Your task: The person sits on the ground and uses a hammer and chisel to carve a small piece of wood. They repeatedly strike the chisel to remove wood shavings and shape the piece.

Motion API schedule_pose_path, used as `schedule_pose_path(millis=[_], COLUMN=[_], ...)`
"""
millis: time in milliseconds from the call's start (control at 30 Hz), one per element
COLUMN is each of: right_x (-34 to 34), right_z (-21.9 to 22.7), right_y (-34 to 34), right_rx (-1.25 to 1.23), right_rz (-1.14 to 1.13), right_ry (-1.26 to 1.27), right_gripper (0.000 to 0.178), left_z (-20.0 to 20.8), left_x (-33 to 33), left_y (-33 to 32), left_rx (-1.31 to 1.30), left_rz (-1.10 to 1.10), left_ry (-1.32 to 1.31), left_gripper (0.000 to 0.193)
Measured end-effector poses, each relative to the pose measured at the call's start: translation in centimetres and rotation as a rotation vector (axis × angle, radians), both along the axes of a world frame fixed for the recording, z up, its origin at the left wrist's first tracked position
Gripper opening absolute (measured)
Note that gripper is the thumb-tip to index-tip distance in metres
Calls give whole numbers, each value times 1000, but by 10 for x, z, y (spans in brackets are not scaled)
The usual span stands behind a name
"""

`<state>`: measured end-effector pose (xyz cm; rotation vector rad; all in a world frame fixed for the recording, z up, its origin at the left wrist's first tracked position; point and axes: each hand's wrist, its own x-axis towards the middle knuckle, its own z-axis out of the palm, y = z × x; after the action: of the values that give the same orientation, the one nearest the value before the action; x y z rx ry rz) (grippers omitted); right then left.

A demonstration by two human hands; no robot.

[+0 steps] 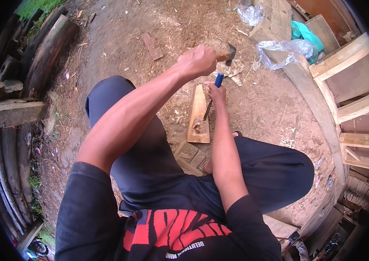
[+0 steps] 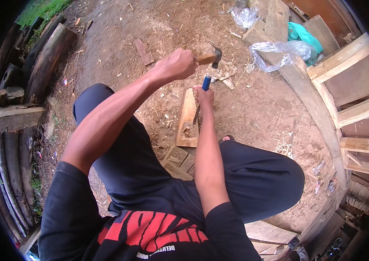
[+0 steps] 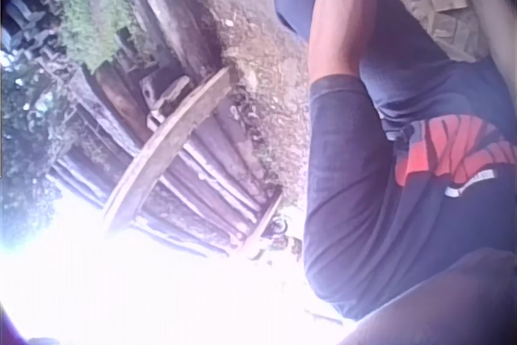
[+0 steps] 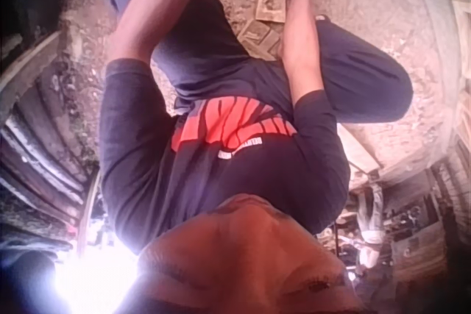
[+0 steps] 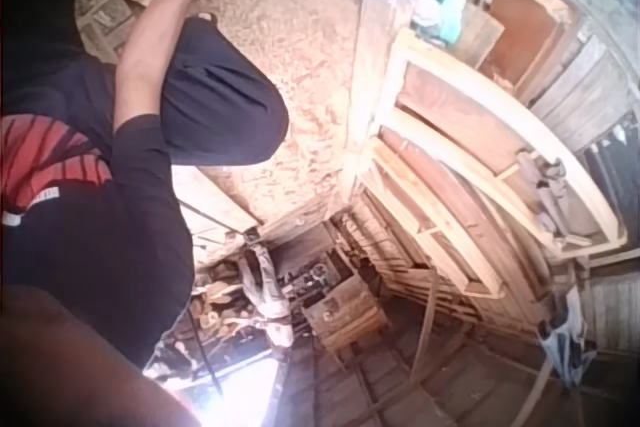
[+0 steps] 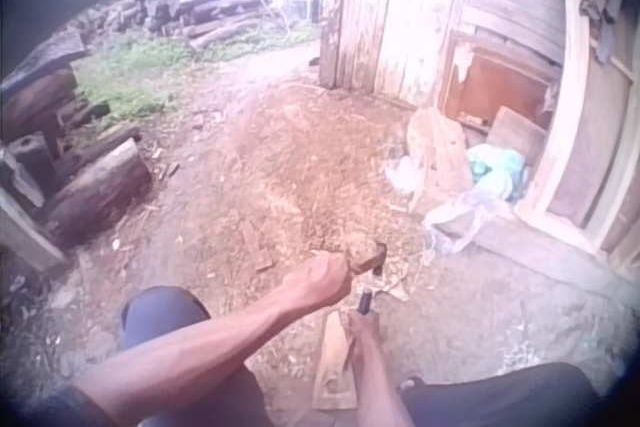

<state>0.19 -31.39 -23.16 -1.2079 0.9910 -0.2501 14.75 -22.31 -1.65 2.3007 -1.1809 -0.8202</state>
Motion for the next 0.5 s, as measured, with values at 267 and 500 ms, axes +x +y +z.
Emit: schedule_pose_path(millis=[267, 500], right_x=[-11, -20], right_z=[-25, -30], right_y=[12, 13], right_rx=[28, 99], right_rz=[-3, -100], right_ry=[73, -21], right_gripper=[16, 14], left_z=[5, -7], left_x=[1, 8], left_y=[-1, -1], left_rx=[97, -19], left_rz=[-80, 26], left_ry=[-22, -46], left_gripper=[27, 28])
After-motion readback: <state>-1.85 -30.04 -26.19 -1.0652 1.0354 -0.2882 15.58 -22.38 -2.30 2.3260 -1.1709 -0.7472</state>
